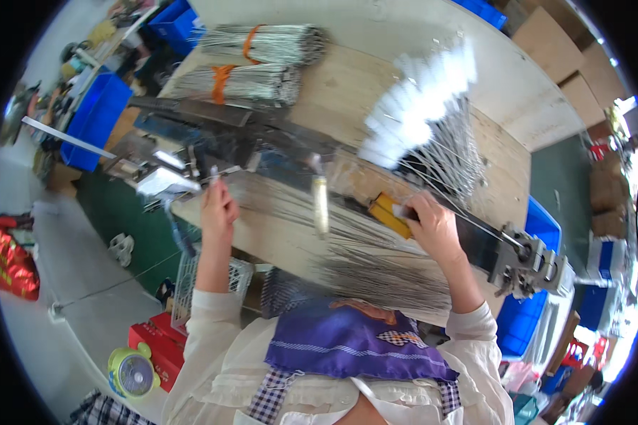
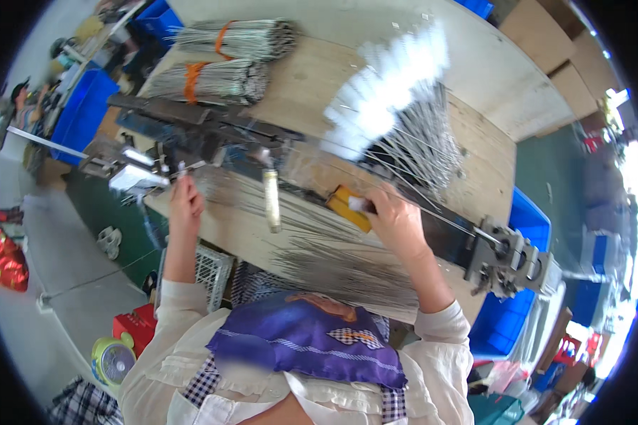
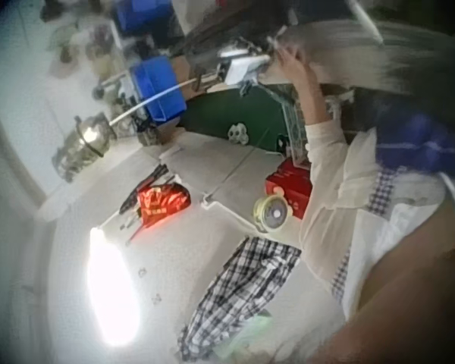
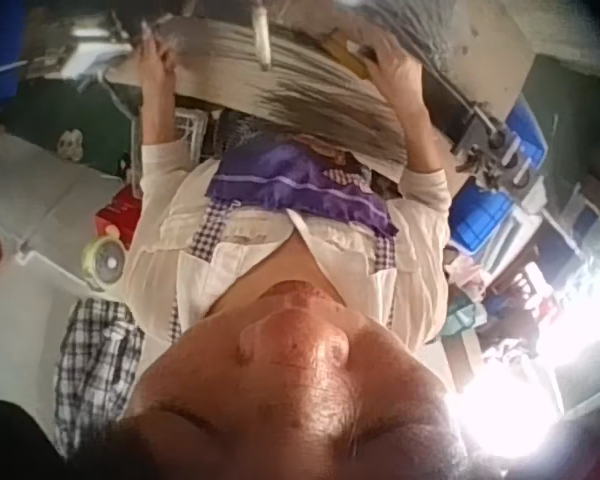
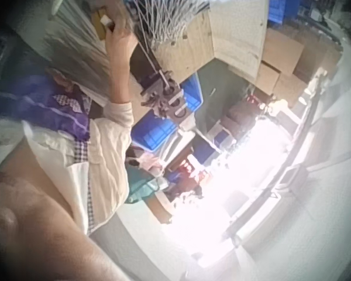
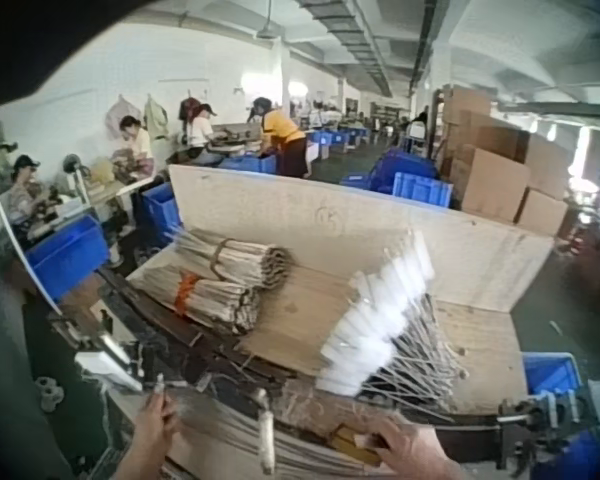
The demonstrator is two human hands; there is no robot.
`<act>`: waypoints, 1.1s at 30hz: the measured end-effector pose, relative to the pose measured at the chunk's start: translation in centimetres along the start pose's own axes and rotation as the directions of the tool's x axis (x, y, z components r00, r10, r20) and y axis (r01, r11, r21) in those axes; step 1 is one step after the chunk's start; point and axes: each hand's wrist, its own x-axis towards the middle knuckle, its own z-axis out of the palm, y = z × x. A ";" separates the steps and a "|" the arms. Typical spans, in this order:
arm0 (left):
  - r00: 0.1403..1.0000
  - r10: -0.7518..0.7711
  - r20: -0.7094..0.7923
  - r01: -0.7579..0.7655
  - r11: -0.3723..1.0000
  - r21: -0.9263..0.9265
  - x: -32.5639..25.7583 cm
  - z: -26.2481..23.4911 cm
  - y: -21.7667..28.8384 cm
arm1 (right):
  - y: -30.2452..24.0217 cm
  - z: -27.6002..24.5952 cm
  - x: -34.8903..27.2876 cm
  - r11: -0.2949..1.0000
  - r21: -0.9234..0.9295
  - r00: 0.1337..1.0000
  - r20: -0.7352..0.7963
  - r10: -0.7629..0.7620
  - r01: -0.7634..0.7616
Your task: The person manufactures wire brushes by inserting bristles into a holder along with wire rods, securing them in a twisting machine to spin the wire, and placing each finished brush onto a stack.
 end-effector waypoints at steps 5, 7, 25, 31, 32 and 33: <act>0.908 0.376 0.185 -0.413 0.877 0.246 -7.5 5.5 1.0 | -2.1 -6.5 -4.2 0.962 0.191 0.968 -0.123 0.220 -0.195; 0.715 0.345 0.609 -0.486 0.870 0.078 -10.5 10.8 1.8 | -1.8 -9.0 -5.1 0.960 0.216 0.908 -0.338 0.246 -0.180; 0.792 -0.218 0.571 0.200 0.975 0.095 -10.5 20.6 -3.2 | 0.9 -5.5 3.8 0.998 -0.027 0.984 -0.171 0.043 -0.049; 0.758 -0.253 0.601 0.235 0.966 0.110 -9.8 19.2 -3.0 | -3.7 -4.0 6.0 0.982 0.171 0.995 0.046 -0.087 0.078; 0.748 -0.262 0.610 0.239 0.963 0.121 -10.0 19.1 -3.0 | -3.5 -4.7 5.4 0.983 0.159 0.994 0.047 -0.099 0.091; 0.770 -0.246 0.589 0.228 0.968 0.108 -10.2 19.3 -2.9 | -2.8 -5.3 5.4 0.967 0.215 0.988 0.044 -0.150 0.137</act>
